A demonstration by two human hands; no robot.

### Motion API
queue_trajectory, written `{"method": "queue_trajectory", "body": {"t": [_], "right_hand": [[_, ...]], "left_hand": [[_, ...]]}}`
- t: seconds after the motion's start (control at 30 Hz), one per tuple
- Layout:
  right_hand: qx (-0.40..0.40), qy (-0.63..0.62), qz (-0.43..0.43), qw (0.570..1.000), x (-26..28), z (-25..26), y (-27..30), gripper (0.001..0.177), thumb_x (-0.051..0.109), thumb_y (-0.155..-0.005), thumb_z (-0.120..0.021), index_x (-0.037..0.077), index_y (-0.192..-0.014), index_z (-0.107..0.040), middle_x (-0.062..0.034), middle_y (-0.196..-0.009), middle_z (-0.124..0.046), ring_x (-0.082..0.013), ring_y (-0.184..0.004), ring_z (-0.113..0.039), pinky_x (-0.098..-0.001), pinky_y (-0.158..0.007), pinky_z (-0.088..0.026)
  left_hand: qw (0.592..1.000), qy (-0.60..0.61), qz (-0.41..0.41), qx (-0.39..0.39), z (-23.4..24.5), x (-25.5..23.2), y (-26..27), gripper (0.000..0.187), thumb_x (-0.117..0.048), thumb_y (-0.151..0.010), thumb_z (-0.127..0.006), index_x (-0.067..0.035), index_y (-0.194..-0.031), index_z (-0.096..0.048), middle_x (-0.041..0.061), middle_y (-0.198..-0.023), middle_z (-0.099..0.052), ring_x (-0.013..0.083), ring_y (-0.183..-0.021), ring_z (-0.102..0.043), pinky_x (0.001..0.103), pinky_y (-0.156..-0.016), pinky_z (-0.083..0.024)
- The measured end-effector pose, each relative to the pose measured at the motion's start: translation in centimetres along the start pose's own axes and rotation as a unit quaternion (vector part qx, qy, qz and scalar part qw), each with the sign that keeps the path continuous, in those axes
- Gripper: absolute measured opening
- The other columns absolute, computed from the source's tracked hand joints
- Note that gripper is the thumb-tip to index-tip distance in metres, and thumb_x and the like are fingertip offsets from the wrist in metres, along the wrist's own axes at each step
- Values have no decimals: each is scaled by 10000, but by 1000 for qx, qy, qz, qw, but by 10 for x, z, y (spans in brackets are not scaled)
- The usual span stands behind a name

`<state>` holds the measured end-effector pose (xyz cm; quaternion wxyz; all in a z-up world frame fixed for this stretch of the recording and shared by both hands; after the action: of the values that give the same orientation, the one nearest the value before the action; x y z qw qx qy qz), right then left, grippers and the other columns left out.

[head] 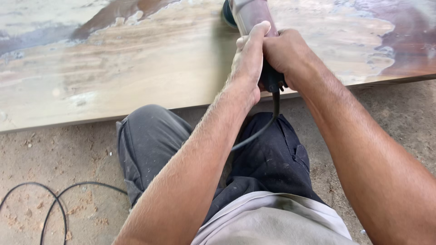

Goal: The person uses an angle grinder with a sanding disc to sand the surface of a large wooden slab. They move the tool back and forth across the wood, gradually smoothing the surface.

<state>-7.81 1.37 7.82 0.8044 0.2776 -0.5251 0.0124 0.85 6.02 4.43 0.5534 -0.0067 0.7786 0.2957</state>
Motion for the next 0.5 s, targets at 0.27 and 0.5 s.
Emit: {"method": "queue_trajectory", "body": {"t": [0.27, 0.5], "right_hand": [[-84, 24, -2, 996, -12, 82, -44, 424, 280, -941, -623, -94, -1139, -657, -242, -872, -700, -237, -637, -728, -332, -489, -616], [-63, -9, -47, 997, -25, 98, 11, 486, 311, -865, -756, -108, -1101, -689, -171, -897, -734, -188, -659, -707, -306, -489, -577]], "left_hand": [[992, 65, -19, 108, -90, -2, -59, 792, -544, -843, -550, 97, -1307, -573, 283, -1076, -682, 349, -915, -747, 519, -630, -677], [997, 47, 17, 50, -101, 28, -2, 850, -590, -768, -629, 22, -1352, -541, 228, -1277, -618, 299, -1184, -612, 434, -910, -536]]}}
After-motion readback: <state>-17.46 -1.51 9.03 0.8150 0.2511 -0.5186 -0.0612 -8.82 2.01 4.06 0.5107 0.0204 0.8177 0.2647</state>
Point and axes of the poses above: each hand's wrist, its own y-axis away from the middle knuckle, its own z-axis out of the back of the hand, x = y × z, the point moved 3 cm from there along -y, towards the middle knuckle
